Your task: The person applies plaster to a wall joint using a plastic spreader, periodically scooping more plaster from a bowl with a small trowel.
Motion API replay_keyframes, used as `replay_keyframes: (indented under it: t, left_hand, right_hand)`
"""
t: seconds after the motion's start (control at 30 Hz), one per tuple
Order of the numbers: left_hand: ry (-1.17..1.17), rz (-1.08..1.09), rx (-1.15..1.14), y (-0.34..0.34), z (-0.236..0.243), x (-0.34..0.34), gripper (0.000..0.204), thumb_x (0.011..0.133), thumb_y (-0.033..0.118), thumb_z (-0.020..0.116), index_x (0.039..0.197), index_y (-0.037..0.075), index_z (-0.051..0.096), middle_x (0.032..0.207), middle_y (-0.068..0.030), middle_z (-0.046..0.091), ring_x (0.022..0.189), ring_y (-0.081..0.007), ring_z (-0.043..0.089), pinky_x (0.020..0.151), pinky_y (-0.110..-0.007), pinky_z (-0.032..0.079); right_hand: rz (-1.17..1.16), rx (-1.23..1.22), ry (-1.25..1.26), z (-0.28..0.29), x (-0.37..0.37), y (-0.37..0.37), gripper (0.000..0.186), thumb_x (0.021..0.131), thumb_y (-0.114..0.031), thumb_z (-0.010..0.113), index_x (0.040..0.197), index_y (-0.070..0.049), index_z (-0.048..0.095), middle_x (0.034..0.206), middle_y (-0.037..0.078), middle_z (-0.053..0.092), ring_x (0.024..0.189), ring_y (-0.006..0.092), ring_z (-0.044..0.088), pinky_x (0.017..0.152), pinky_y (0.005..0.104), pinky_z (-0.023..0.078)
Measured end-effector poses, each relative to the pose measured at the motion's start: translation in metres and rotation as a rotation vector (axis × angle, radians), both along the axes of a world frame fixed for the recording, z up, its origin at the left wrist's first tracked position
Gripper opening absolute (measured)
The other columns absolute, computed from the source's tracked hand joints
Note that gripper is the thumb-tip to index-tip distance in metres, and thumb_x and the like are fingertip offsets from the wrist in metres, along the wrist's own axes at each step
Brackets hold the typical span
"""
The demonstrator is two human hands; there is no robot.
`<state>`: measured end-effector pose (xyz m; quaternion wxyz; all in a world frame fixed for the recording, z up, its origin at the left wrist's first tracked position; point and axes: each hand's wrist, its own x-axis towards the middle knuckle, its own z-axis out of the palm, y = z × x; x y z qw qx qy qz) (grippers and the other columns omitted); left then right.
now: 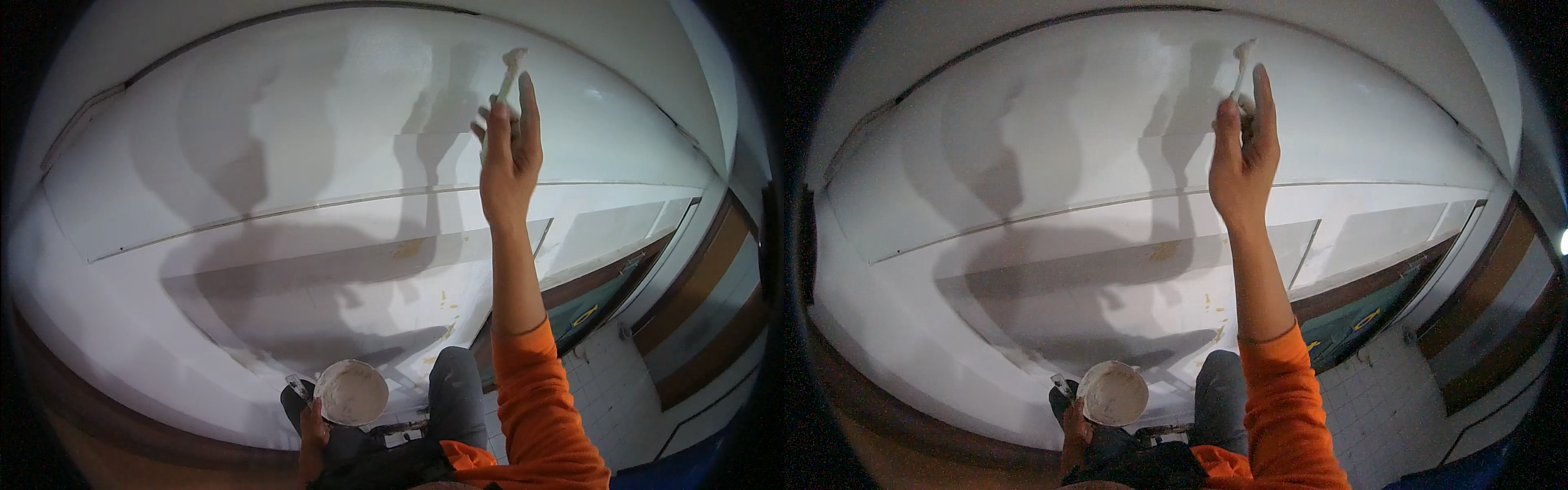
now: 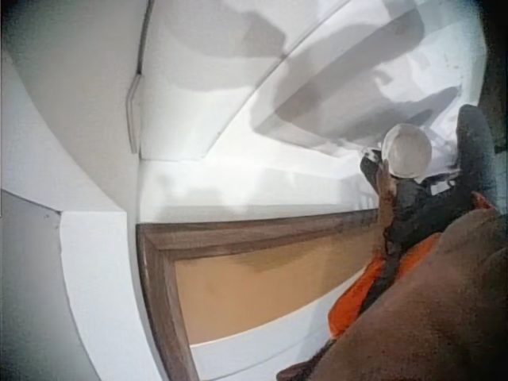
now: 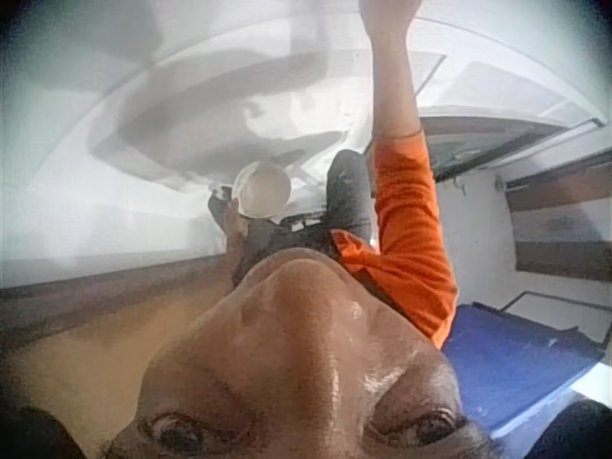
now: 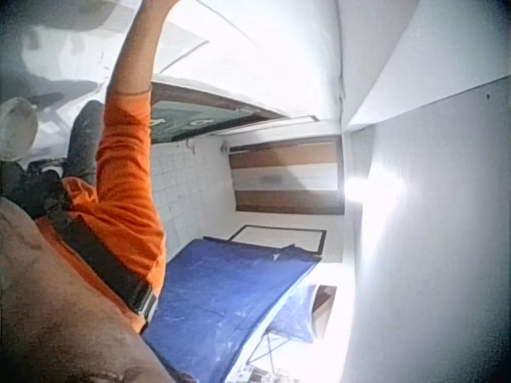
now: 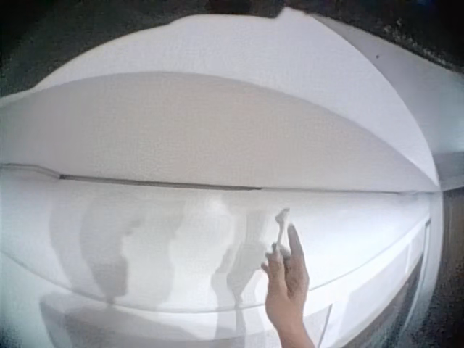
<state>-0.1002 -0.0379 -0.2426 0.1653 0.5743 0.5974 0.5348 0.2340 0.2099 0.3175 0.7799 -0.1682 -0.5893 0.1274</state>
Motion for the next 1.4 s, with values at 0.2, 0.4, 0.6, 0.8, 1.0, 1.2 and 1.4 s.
replay_keyframes:
  t: [0.2,0.4,0.6,0.8,1.0,1.2,1.4]
  left_hand:
    - [-0.054,-0.06,-0.339,0.008,0.057,0.018,0.071,0.078,0.015,0.07,0.143,0.0,0.045,0.133,-0.0228,0.057,0.116,-0.045,0.057,0.098,-0.052,0.046]
    - [-0.1,-0.027,-0.305,0.012,0.081,0.037,0.047,0.083,0.007,0.059,0.128,-0.001,0.052,0.106,-0.0272,0.065,0.092,-0.0486,0.063,0.076,-0.052,0.051]
    - [-0.029,-0.074,-0.274,0.012,0.039,0.02,0.034,0.096,0.024,0.053,0.119,0.0,0.061,0.104,-0.0247,0.067,0.09,-0.0426,0.067,0.075,-0.047,0.052]
    - [0.195,-0.105,-0.226,0.013,0.042,0.009,0.052,0.08,0.012,0.064,0.129,0.001,0.052,0.106,-0.0297,0.065,0.095,-0.052,0.062,0.081,-0.053,0.051]
    - [0.423,-0.124,-0.223,0.012,0.023,0.006,0.057,0.076,0.013,0.072,0.128,-0.001,0.053,0.104,-0.03,0.065,0.097,-0.0526,0.061,0.08,-0.055,0.05]
    - [-0.255,-0.097,-0.418,0.016,0.088,0.037,0.057,0.076,0.019,0.077,0.124,-0.003,0.056,0.105,-0.0298,0.066,0.093,-0.0506,0.063,0.077,-0.053,0.052]
    - [0.095,-0.185,-0.156,0.012,0.047,0.019,0.053,0.078,0.01,0.066,0.129,0.0,0.053,0.105,-0.0286,0.066,0.089,-0.0511,0.063,0.074,-0.052,0.052]
  right_hand:
    - [-0.776,0.275,-0.125,0.032,0.01,0.05,0.054,0.097,-0.031,0.065,0.142,-0.005,0.053,0.117,0.023,0.06,0.104,0.0307,0.054,0.091,0.0423,0.045]
    - [-0.874,0.213,-0.096,0.034,-0.007,0.072,0.052,0.093,-0.033,0.068,0.139,-0.012,0.057,0.124,0.025,0.052,0.11,0.0372,0.049,0.094,0.0473,0.043]
    - [-0.999,0.194,-0.093,0.037,-0.017,0.081,0.049,0.094,-0.036,0.066,0.139,-0.018,0.06,0.122,0.027,0.049,0.113,0.0392,0.049,0.093,0.0477,0.046]
    - [-1.096,0.137,-0.114,0.048,-0.03,0.081,0.048,0.095,-0.039,0.062,0.138,-0.018,0.062,0.118,0.027,0.05,0.114,0.0415,0.049,0.089,0.047,0.049]
    - [-1.129,0.089,-0.229,0.051,-0.025,0.073,0.047,0.095,-0.04,0.06,0.137,-0.018,0.063,0.115,0.03,0.052,0.111,0.0421,0.05,0.085,0.0491,0.052]
    - [-1.126,0.07,-0.329,0.055,-0.014,0.064,0.05,0.093,-0.039,0.062,0.138,-0.017,0.061,0.111,0.03,0.053,0.104,0.0416,0.053,0.073,0.0484,0.056]
    - [-1.127,0.033,-0.441,0.065,-0.006,0.05,0.051,0.089,-0.039,0.066,0.134,-0.015,0.063,0.104,0.03,0.055,0.093,0.042,0.059,0.069,0.0486,0.058]
